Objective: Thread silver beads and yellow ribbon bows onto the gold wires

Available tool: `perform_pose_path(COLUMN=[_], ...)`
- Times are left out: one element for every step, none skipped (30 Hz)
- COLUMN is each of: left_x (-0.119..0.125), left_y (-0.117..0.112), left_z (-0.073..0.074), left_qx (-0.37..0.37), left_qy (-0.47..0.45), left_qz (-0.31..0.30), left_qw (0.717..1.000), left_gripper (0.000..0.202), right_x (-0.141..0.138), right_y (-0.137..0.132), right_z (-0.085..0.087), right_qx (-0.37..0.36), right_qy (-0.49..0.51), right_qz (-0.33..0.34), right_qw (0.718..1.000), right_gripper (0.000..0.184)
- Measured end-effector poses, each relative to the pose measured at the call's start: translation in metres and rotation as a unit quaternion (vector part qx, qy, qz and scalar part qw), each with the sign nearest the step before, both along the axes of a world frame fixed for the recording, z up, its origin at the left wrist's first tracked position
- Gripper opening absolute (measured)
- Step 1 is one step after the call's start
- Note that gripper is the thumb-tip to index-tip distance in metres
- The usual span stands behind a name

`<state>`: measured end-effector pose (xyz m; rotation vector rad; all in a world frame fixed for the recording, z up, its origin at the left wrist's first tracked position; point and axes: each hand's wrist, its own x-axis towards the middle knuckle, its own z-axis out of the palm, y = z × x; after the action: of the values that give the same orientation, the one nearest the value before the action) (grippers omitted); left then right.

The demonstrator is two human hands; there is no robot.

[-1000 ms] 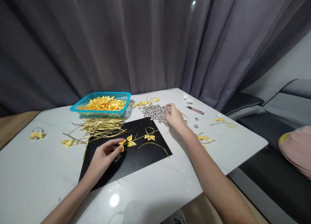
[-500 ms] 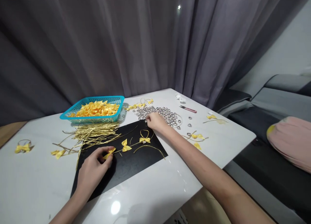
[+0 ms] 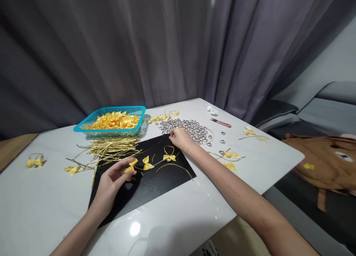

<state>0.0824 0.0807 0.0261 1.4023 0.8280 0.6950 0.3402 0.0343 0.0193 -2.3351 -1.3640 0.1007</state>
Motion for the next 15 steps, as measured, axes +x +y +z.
perform_pose_path(left_x=[-0.001, -0.002, -0.003, -0.004, -0.005, -0.005, -0.005, -0.005, -0.006, -0.006, -0.007, -0.008, -0.009, -0.01, -0.012], left_y=[0.0, 0.0, 0.0, 0.0, 0.0, 0.0, 0.0, 0.001, 0.003, 0.005, 0.008, 0.011, 0.013, 0.016, 0.018], left_z=[0.0, 0.0, 0.0, 0.0, 0.0, 0.0, 0.0, 0.0, 0.0, -0.001, -0.001, -0.002, -0.003, -0.004, -0.005], left_qx=[-0.002, -0.005, -0.009, -0.014, -0.016, -0.016, -0.011, -0.001, 0.016, 0.042, 0.075, 0.115, 0.157, 0.196, 0.229], left_qy=[-0.007, -0.012, -0.017, -0.021, -0.026, -0.029, -0.03, -0.026, -0.016, 0.0, 0.021, 0.047, 0.075, 0.102, 0.123], left_qz=[-0.005, -0.011, -0.015, -0.018, -0.021, -0.026, -0.032, -0.042, -0.054, -0.068, -0.081, -0.095, -0.109, -0.123, -0.135], left_qw=[1.0, 1.0, 1.0, 1.0, 0.999, 0.999, 0.999, 0.999, 0.998, 0.997, 0.994, 0.988, 0.979, 0.968, 0.956], left_gripper=[0.042, 0.043, 0.044, 0.045, 0.046, 0.046, 0.045, 0.044, 0.042, 0.039, 0.035, 0.031, 0.027, 0.024, 0.021], right_x=[0.0, 0.0, -0.001, -0.002, -0.002, -0.003, -0.003, -0.002, -0.001, 0.0, 0.001, 0.001, 0.0, -0.003, -0.008], right_y=[0.0, 0.0, 0.0, 0.0, -0.001, -0.002, -0.003, -0.006, -0.009, -0.012, -0.017, -0.021, -0.026, -0.029, -0.032], right_z=[-0.001, -0.001, -0.001, -0.001, 0.0, 0.002, 0.005, 0.01, 0.016, 0.024, 0.032, 0.041, 0.049, 0.057, 0.062], right_qx=[0.001, 0.003, 0.006, 0.01, 0.017, 0.025, 0.036, 0.047, 0.058, 0.066, 0.077, 0.09, 0.108, 0.15, 0.184], right_qy=[0.002, 0.006, 0.01, 0.016, 0.023, 0.032, 0.044, 0.059, 0.076, 0.092, 0.117, 0.146, 0.188, 0.269, 0.337], right_qz=[0.0, 0.0, 0.0, 0.0, 0.0, -0.001, -0.002, -0.003, -0.005, -0.005, -0.004, -0.002, 0.004, 0.007, 0.021], right_qw=[1.0, 1.0, 1.0, 1.0, 1.0, 0.999, 0.998, 0.997, 0.995, 0.994, 0.99, 0.985, 0.976, 0.951, 0.923], right_gripper=[0.012, 0.012, 0.012, 0.012, 0.012, 0.012, 0.013, 0.013, 0.014, 0.016, 0.019, 0.025, 0.029, 0.029, 0.028])
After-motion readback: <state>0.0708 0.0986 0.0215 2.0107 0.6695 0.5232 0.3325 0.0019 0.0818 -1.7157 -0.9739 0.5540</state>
